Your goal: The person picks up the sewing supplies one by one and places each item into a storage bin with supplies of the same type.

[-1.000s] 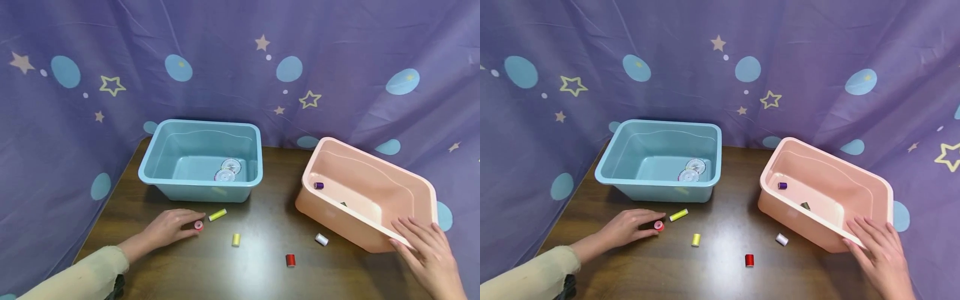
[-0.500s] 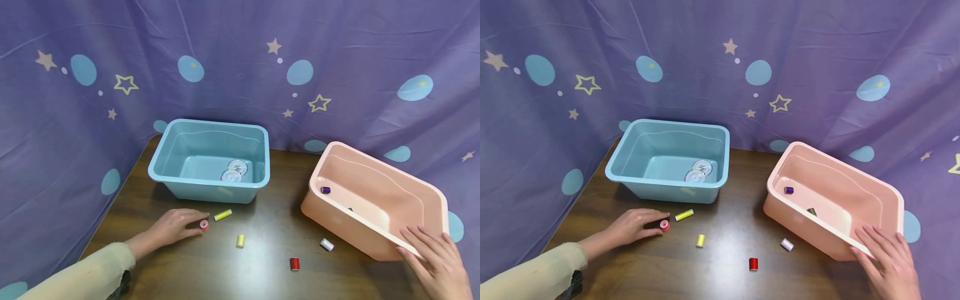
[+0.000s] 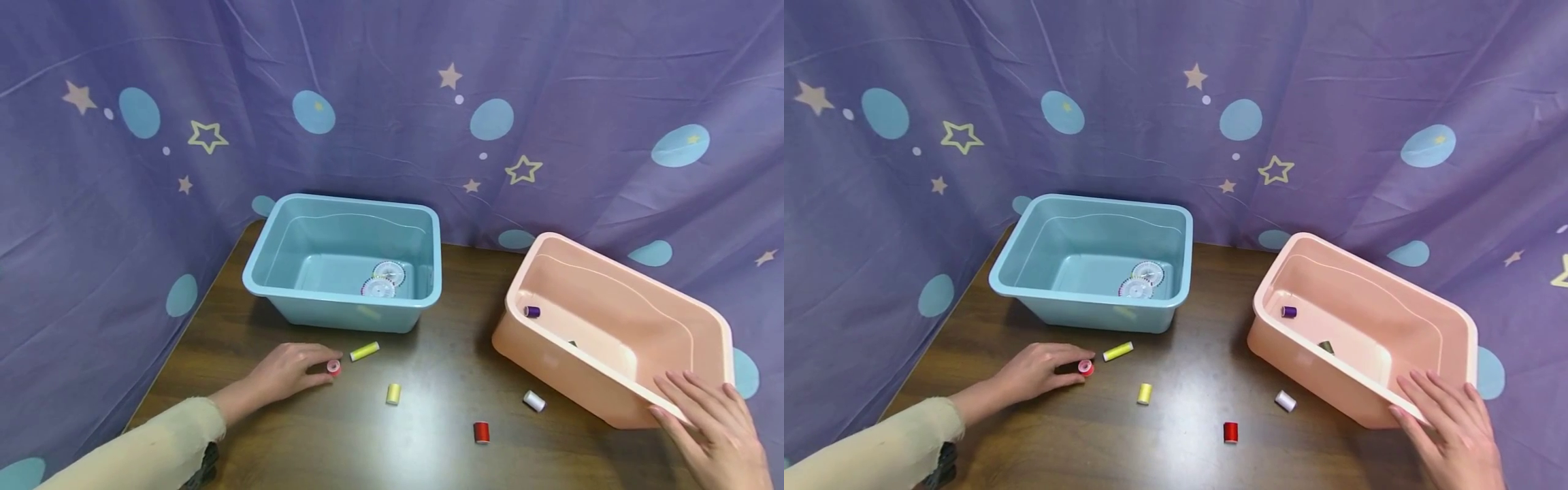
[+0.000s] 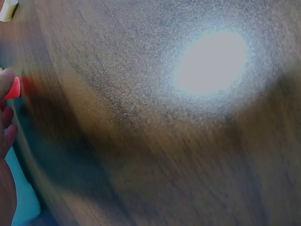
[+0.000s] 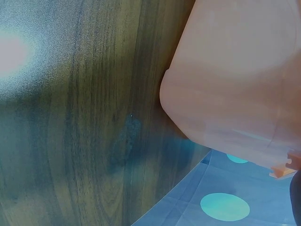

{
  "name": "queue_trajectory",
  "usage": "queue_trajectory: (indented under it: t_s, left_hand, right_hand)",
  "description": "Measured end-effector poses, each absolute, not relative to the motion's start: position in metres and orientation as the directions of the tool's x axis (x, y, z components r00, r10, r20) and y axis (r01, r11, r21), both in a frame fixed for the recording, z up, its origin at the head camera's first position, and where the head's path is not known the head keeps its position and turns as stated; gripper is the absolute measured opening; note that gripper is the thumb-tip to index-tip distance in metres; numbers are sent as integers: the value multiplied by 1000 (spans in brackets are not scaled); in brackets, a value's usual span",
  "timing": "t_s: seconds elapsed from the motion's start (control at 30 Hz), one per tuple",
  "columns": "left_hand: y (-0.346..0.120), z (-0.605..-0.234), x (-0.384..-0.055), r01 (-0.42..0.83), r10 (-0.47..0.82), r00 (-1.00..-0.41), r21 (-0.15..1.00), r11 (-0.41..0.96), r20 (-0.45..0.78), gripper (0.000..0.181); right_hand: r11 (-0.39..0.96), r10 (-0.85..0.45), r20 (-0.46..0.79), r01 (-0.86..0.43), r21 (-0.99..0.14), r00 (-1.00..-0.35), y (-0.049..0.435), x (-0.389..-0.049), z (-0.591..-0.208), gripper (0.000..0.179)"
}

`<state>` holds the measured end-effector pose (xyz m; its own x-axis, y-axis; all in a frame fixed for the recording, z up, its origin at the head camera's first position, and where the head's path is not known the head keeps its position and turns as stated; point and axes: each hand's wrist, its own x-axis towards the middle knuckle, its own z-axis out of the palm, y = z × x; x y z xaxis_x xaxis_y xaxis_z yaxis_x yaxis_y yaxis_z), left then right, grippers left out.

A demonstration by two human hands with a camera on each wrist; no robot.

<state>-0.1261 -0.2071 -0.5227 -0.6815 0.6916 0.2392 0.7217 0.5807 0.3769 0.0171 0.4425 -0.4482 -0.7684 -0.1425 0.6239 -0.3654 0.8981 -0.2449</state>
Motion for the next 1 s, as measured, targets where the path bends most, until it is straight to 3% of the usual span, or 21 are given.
queue_trajectory:
  t_s: [0.5,1.0]
  left_hand:
    - [-202,-530,-123,676,619,-733,410,612,283,36]
    - [-199,-531,-122,590,559,-798,481,649,224,33]
  right_hand:
    - [900,-127,639,-359,-246,-759,442,18,-452,70]
    - [909,-124,629,-342,-238,-767,440,18,-449,69]
